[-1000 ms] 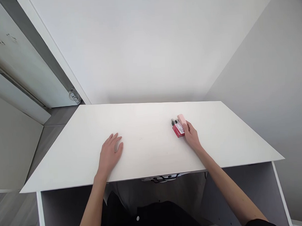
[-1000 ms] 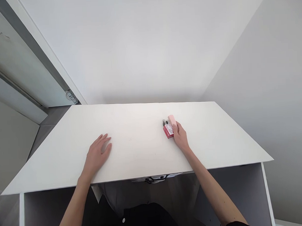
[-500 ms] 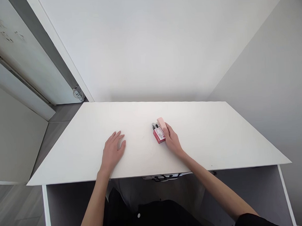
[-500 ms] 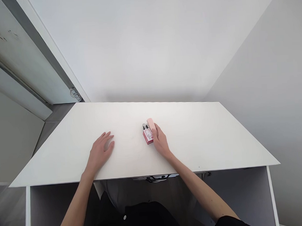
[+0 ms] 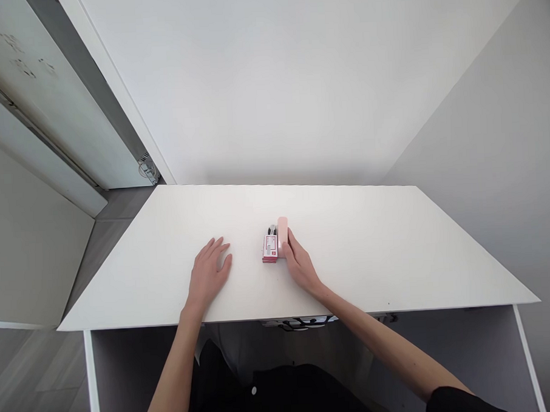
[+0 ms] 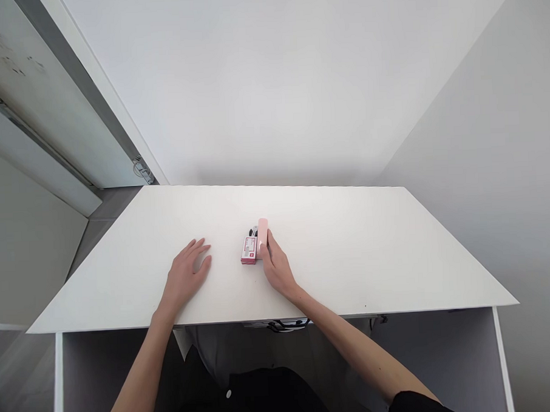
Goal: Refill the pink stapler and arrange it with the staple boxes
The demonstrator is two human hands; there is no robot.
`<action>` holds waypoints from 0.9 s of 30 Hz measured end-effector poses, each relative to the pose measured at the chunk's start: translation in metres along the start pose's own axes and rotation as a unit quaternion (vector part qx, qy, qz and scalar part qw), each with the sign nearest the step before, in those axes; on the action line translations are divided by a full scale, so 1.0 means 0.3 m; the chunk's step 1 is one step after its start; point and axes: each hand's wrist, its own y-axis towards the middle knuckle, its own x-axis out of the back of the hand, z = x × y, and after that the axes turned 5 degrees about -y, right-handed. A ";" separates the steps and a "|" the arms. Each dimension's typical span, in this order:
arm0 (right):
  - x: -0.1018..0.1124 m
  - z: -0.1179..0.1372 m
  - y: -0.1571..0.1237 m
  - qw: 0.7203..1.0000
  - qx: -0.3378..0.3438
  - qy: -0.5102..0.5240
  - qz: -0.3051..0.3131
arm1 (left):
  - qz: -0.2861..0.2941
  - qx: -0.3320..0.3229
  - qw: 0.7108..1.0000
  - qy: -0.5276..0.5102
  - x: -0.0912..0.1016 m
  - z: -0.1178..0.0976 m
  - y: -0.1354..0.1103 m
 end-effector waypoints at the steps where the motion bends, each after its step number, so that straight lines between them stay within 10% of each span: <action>1: 0.001 0.005 0.002 1.000 0.002 -0.002 0.005 | 0.000 -0.001 1.000 0.000 0.000 0.000 0.000; 18: 0.006 -0.108 0.227 0.995 -0.016 0.097 0.005 | -0.009 -0.003 1.000 -0.016 0.004 -0.011 -0.005; 27: 0.015 -0.126 0.346 0.981 -0.020 0.194 -0.007 | 0.085 -0.007 0.994 -0.073 -0.029 -0.081 -0.001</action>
